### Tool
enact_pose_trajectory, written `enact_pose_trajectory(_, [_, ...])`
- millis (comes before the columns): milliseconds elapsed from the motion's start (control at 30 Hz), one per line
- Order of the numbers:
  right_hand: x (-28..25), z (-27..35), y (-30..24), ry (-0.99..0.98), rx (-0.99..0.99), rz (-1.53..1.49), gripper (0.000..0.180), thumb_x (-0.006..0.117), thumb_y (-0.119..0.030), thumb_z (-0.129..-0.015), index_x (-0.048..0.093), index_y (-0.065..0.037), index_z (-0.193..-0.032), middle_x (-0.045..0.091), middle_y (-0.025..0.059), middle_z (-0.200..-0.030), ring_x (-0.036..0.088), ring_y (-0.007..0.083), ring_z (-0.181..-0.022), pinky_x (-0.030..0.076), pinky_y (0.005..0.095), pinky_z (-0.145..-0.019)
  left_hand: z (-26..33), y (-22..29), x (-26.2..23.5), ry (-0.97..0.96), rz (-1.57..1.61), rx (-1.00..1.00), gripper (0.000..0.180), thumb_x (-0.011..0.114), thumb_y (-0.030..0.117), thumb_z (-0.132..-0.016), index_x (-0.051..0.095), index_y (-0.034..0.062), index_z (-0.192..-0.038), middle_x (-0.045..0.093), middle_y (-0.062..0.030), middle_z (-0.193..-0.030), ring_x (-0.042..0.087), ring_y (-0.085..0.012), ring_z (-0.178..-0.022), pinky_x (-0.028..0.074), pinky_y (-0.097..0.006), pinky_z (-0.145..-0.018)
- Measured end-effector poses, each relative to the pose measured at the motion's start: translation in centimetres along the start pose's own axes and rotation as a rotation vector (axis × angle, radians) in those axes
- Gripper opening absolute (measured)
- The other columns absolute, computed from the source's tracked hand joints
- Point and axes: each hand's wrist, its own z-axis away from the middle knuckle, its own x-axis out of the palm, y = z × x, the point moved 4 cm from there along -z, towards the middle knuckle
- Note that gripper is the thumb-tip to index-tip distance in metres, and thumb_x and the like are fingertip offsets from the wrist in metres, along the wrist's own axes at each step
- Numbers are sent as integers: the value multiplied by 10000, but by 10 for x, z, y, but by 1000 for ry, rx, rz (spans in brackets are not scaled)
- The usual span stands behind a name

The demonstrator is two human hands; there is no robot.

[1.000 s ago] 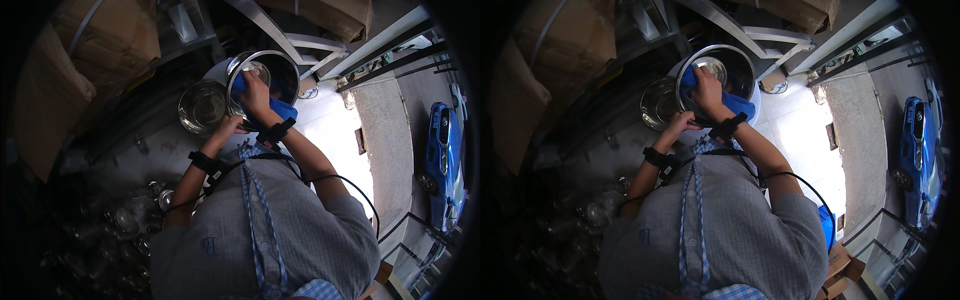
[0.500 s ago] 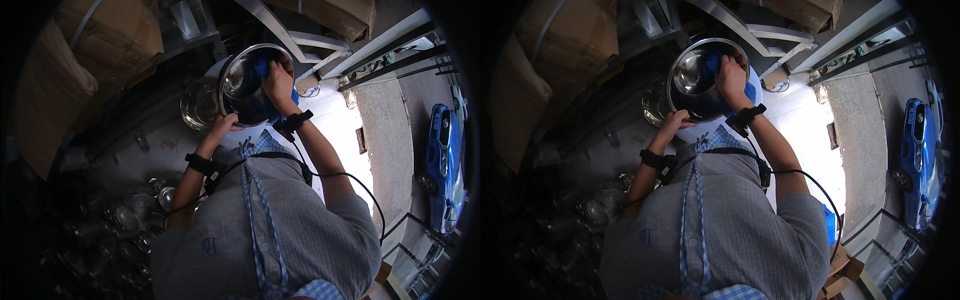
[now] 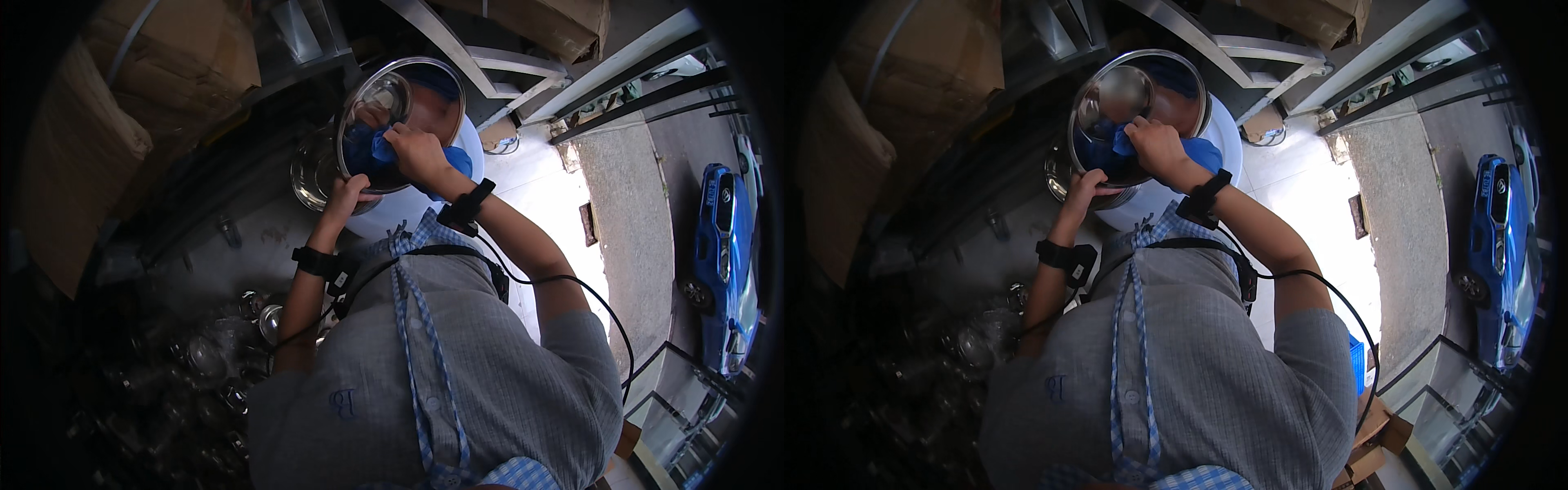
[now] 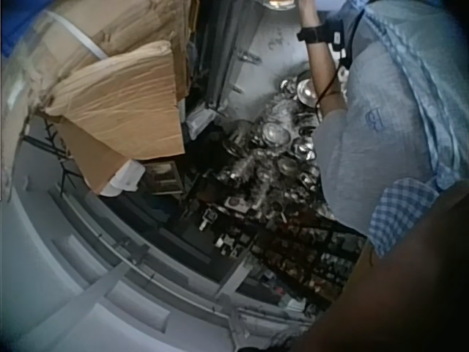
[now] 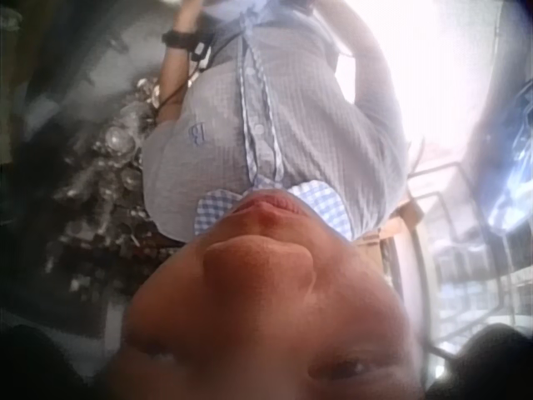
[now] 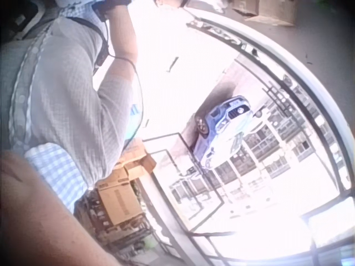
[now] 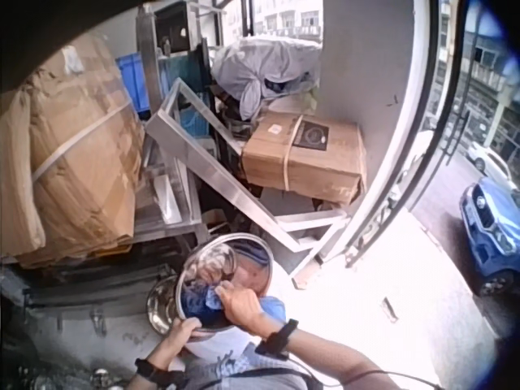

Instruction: The person wipes the inside and outside of several stainless steel pots using a blue cloth. They handle the pots one by one, rotating them to clean all surfaces, and place them on a white surface.

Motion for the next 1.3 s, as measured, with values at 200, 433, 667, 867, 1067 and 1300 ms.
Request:
enact_pose_trajectory(200, [-12, -9, 25, 209, 230, 201, 305, 636, -32, -706, 532, -28, -992, 563, 166, -901, 621, 359, -776, 527, 429, -634, 0, 2, 10, -7, 69, 116, 146, 566, 101, -862, 597, -9, -772, 533, -7, -732, 589, -124, -586, 603, -320, -653])
enact_pose_trajectory(433, [-1, -6, -9, -32, 213, -379, 422, 722, -208, -686, 593, -3, -1031, 636, 252, -994, 631, 404, -927, 510, 442, -825, 3, 14, 28, 12, -116, 17, 449, 587, 374, -943, 575, -8, -1179, 614, -69, -1074, 606, -156, -980, 540, -302, -767])
enact_pose_trajectory(667, [-1, -22, -11, -189, 379, -1082, 537, 720, -230, -729, 586, -42, -1215, 660, 186, -1030, 645, 260, -951, 490, 327, -870, -7, -1, 22, -48, -356, 154, 782, 483, 617, -917, 475, -69, -1294, 552, -144, -1231, 507, -225, -1173, 372, -307, -1008])
enact_pose_trajectory(867, [-12, -31, -12, -267, 305, -1247, 471, 715, -196, -769, 589, -21, -1188, 648, 111, -1045, 619, 193, -953, 476, 300, -879, -9, -4, 20, -39, -328, 105, 888, 446, 672, -902, 395, -96, -1345, 507, -185, -1288, 473, -250, -1215, 352, -327, -1029])
enact_pose_trajectory(1067, [-40, -38, -10, -163, 268, -1246, 431, 727, -193, -768, 601, -25, -1144, 656, 88, -1015, 625, 174, -935, 489, 297, -867, -9, -1, 15, 22, -334, 157, 825, 466, 649, -907, 473, -81, -1291, 568, -151, -1217, 522, -233, -1140, 383, -330, -995])
enact_pose_trajectory(1300, [-89, -24, 5, 288, 293, -1140, 440, 745, -182, -765, 598, -45, -1156, 673, 86, -1026, 652, 181, -910, 514, 310, -860, -5, -18, -16, 123, -70, -141, 491, 533, 414, -941, 593, -16, -1170, 646, -134, -1106, 647, -228, -978, 544, -341, -790])
